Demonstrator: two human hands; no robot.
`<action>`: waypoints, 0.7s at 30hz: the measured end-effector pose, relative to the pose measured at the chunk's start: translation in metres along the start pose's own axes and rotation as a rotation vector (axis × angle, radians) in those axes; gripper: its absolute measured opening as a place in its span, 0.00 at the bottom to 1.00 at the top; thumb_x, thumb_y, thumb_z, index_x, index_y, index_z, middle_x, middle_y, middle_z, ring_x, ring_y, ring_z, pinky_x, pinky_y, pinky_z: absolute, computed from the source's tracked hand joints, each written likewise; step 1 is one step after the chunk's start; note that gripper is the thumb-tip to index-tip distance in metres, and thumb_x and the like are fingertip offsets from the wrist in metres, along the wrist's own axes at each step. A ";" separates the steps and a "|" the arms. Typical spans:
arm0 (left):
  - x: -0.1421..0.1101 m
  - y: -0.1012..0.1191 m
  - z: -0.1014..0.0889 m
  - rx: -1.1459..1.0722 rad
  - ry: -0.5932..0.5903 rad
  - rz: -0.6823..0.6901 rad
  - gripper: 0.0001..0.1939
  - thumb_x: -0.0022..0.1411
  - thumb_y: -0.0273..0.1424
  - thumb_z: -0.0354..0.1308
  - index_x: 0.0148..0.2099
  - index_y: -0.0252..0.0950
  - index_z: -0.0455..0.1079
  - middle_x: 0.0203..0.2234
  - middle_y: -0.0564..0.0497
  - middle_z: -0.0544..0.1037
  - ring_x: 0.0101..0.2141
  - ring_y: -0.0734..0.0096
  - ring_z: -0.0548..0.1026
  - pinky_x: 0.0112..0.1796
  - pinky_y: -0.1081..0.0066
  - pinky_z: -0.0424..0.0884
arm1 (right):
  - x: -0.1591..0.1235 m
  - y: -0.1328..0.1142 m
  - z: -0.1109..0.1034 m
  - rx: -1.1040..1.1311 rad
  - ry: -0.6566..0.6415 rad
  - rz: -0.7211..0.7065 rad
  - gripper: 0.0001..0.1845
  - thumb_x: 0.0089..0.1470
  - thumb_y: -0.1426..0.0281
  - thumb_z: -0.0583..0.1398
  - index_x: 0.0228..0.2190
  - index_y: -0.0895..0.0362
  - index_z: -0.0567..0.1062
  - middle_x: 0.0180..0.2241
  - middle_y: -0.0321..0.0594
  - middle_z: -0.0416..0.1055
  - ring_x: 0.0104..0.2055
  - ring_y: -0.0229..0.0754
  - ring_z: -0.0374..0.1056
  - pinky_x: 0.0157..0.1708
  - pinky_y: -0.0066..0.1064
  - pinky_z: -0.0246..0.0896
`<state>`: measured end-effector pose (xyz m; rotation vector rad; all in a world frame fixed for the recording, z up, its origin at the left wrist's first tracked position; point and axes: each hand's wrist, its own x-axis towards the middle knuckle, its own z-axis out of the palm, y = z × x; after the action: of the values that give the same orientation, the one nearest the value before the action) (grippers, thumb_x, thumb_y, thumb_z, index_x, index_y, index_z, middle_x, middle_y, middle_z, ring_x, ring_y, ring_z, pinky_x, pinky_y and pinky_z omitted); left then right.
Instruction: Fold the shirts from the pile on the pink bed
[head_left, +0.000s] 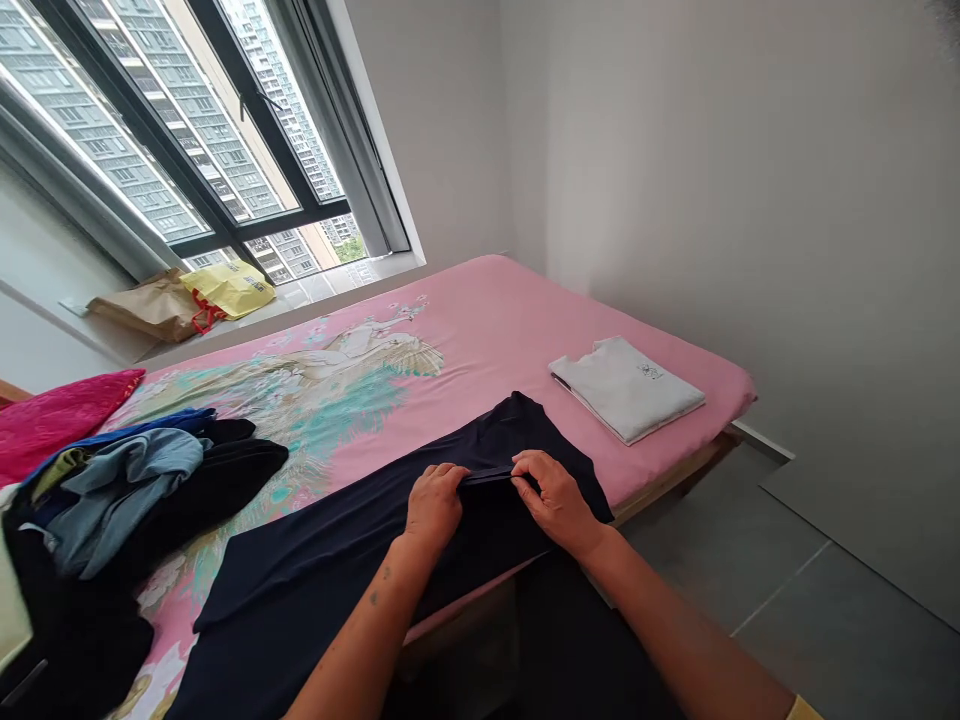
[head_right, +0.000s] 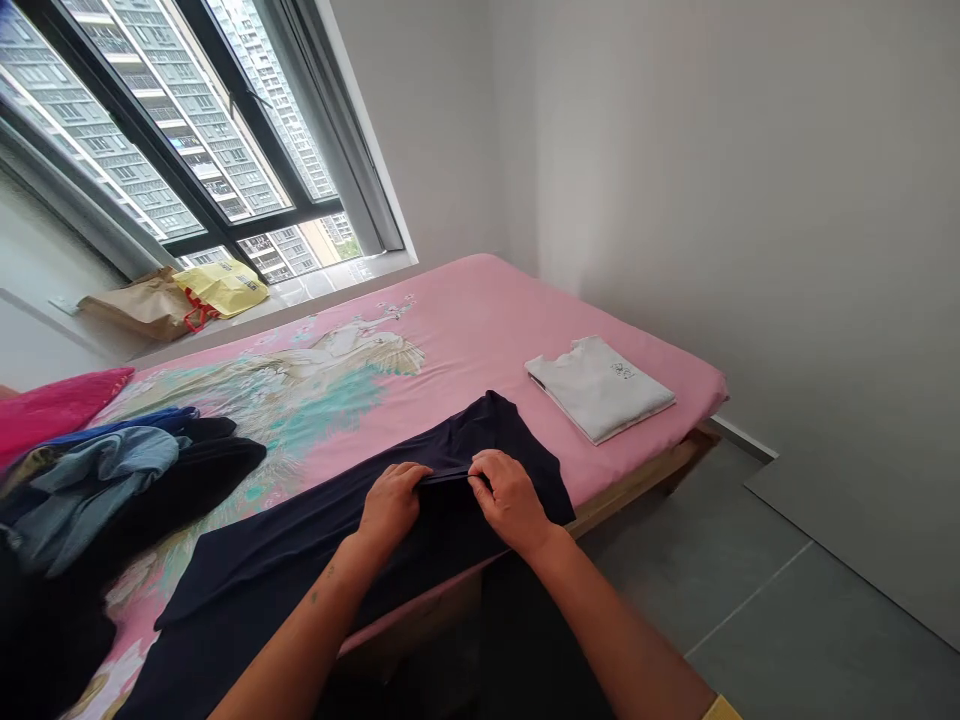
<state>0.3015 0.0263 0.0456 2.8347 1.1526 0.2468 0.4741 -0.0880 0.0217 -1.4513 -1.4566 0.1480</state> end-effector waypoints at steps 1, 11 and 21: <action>-0.003 -0.003 -0.004 0.041 -0.025 0.030 0.22 0.55 0.17 0.46 0.46 0.41 0.71 0.41 0.49 0.76 0.43 0.63 0.69 0.42 0.64 0.63 | -0.002 0.002 0.001 0.033 0.000 0.012 0.05 0.57 0.74 0.53 0.35 0.54 0.67 0.42 0.42 0.67 0.47 0.42 0.63 0.48 0.35 0.57; -0.037 -0.002 0.007 0.062 -0.083 0.136 0.28 0.53 0.29 0.56 0.58 0.41 0.61 0.53 0.45 0.67 0.53 0.56 0.63 0.50 0.56 0.58 | -0.027 0.007 0.012 0.103 -0.150 0.075 0.07 0.56 0.76 0.52 0.33 0.54 0.69 0.32 0.37 0.67 0.36 0.38 0.64 0.38 0.30 0.60; -0.037 0.048 0.081 -0.263 0.127 0.152 0.31 0.46 0.23 0.53 0.56 0.35 0.59 0.55 0.40 0.63 0.56 0.54 0.60 0.57 0.49 0.55 | -0.006 0.040 -0.010 0.151 0.015 0.430 0.08 0.53 0.67 0.55 0.35 0.56 0.72 0.32 0.38 0.71 0.34 0.39 0.67 0.35 0.31 0.66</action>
<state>0.3223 -0.0342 -0.0328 2.7049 0.8497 0.5517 0.5064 -0.0880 -0.0045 -1.6162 -1.0781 0.5009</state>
